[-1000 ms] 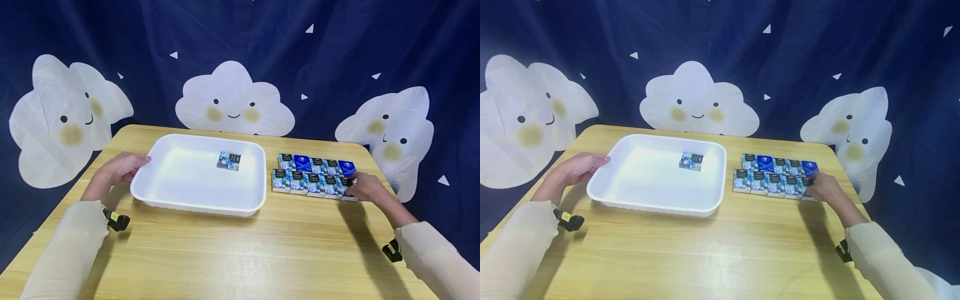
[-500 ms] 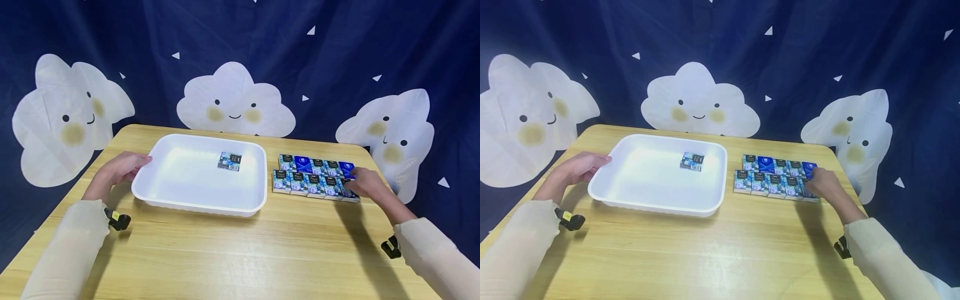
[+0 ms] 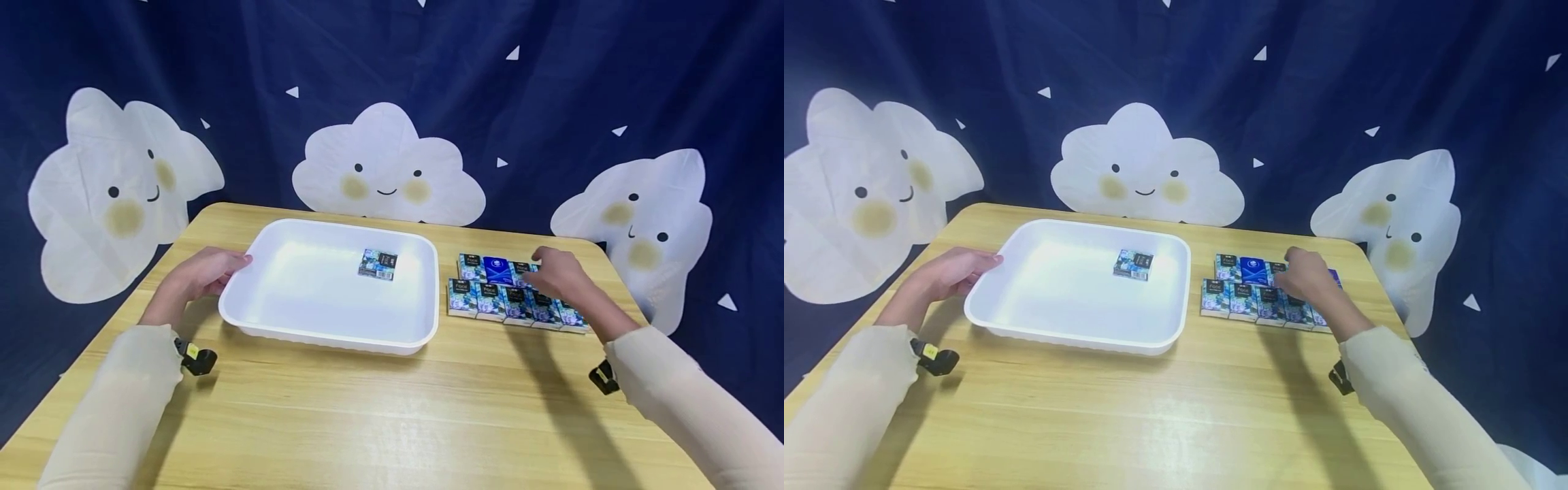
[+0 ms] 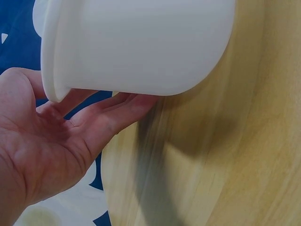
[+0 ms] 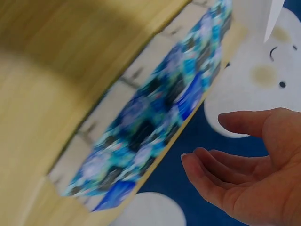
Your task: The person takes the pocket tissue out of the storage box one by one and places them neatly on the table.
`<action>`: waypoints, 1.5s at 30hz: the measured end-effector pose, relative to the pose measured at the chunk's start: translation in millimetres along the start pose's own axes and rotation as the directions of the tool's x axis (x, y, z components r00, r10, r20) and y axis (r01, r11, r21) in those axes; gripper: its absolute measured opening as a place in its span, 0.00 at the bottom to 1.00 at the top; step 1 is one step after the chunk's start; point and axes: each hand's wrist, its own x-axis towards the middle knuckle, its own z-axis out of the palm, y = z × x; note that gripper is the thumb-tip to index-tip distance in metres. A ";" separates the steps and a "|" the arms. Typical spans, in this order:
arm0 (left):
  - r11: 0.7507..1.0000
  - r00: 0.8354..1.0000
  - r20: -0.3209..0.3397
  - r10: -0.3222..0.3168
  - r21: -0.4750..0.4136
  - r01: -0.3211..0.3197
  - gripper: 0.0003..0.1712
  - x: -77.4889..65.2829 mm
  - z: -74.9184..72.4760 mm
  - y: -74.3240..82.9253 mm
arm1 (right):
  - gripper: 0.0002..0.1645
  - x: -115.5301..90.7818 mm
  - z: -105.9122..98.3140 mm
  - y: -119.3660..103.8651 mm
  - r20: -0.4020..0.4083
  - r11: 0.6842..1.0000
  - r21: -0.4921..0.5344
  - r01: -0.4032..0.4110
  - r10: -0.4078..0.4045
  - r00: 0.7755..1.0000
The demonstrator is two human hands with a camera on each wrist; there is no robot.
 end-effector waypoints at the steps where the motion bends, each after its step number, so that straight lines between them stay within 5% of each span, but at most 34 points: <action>1: 1.000 1.000 0.000 0.002 -0.002 -0.002 0.38 -0.2 0.3 0.4 | 0.35 1.8 -0.3 -6.0 0.000 1.000 0.007 0.002 -0.002 1.000; 23: 1.000 1.000 0.000 0.004 -0.001 -0.004 0.37 2.5 2.9 1.5 | 0.31 24.9 20.0 -142.5 -0.138 0.978 0.051 0.204 -0.196 0.971; 33: 1.000 1.000 0.002 0.006 -0.002 -0.006 0.38 -0.7 1.4 -1.1 | 0.36 26.9 53.9 -192.3 -0.007 0.978 -0.003 0.209 -0.209 0.978; 45: 0.999 1.000 0.002 0.027 -0.022 -0.027 0.36 -4.4 0.1 -0.2 | 0.40 32.9 80.6 -217.8 0.089 0.970 -0.058 0.237 -0.231 0.969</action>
